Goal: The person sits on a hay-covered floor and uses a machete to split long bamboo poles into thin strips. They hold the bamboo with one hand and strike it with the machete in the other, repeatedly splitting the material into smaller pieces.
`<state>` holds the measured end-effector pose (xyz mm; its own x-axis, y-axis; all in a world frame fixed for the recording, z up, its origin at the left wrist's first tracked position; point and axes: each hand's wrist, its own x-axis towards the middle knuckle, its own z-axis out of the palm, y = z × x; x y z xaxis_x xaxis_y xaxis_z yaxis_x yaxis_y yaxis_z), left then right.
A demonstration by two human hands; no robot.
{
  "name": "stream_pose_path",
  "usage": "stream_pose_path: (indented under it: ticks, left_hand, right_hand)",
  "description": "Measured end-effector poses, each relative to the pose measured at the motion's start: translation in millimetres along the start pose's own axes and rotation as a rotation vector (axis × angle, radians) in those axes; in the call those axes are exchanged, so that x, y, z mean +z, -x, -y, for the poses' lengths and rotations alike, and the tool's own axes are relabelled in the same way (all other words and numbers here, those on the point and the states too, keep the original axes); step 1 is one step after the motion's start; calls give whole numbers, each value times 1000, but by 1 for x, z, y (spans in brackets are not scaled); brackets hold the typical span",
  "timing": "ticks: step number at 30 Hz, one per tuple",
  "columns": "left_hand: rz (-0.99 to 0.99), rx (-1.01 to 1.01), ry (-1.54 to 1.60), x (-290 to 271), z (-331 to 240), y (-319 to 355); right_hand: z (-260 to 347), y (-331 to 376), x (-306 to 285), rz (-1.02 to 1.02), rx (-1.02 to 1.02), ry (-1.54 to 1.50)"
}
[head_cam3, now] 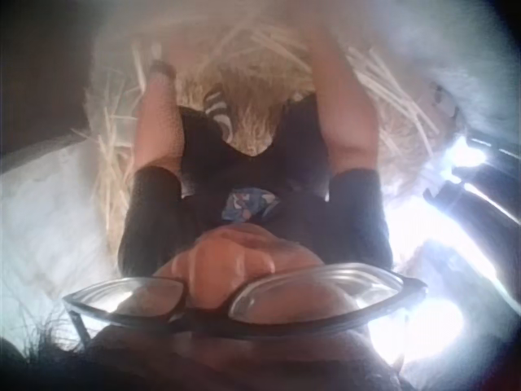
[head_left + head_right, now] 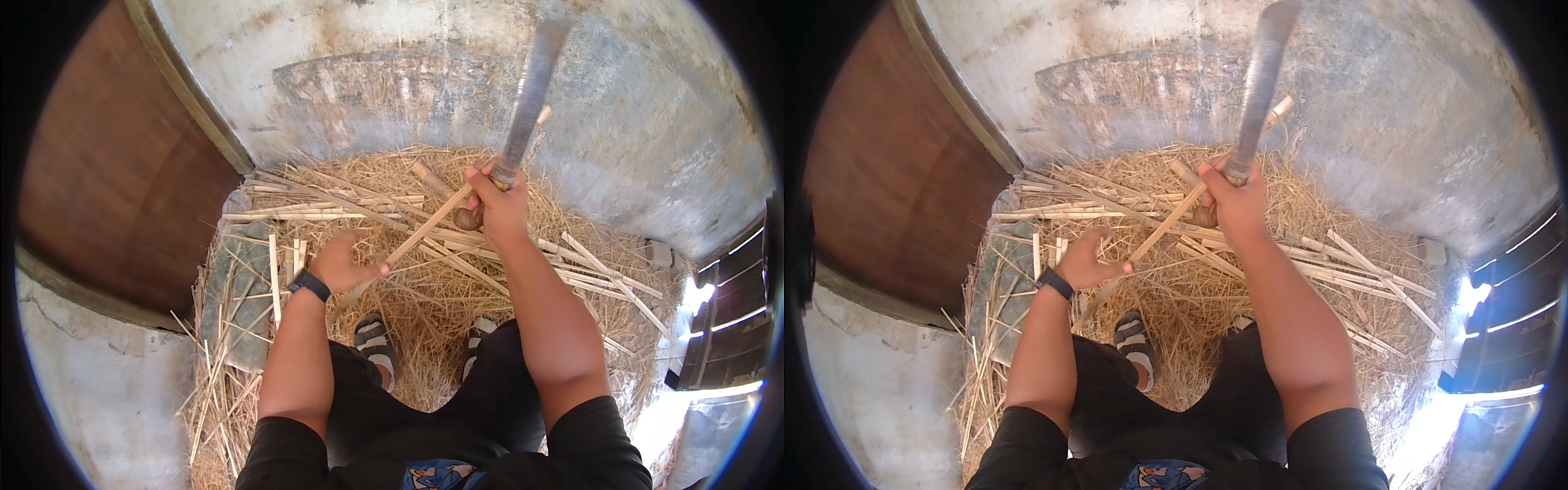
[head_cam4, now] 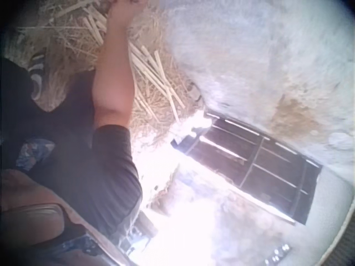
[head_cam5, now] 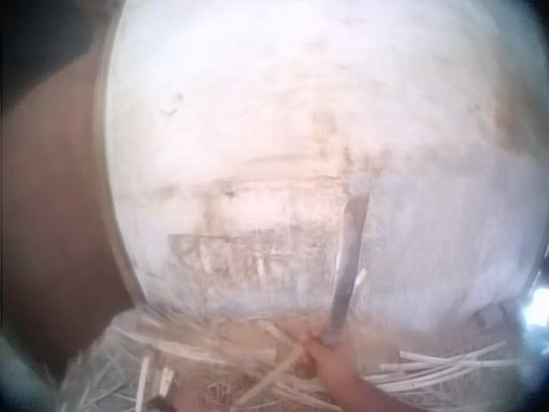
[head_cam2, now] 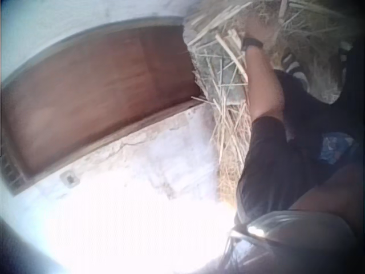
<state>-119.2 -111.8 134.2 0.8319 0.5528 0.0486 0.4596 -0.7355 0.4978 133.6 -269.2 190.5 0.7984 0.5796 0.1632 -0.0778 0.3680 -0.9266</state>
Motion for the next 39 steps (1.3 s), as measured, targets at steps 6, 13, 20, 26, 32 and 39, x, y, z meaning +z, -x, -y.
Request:
stream_pose_path:
  ticks: [6,13,20,26,32,39]
  left_hand:
    - [480,-169,407,21,8,-13]
    - [-113,-74,233,-22,16,3]
    - [-366,-162,49,-74,-11,33]
    - [-419,-194,-16,-47,5,57]
    - [-348,-192,29,-46,12,55]
    - [-292,-52,133,-35,15,51]
  right_hand:
    - [21,-4,-9,-34,-76,-255]
    - [41,-16,-26,-194,-27,185]
    - [51,29,11,193,-20,997]
    - [-1,51,-11,552,-441,1341]
    - [8,4,-47,185,-278,1304]
    - [8,27,-22,506,-391,1461]
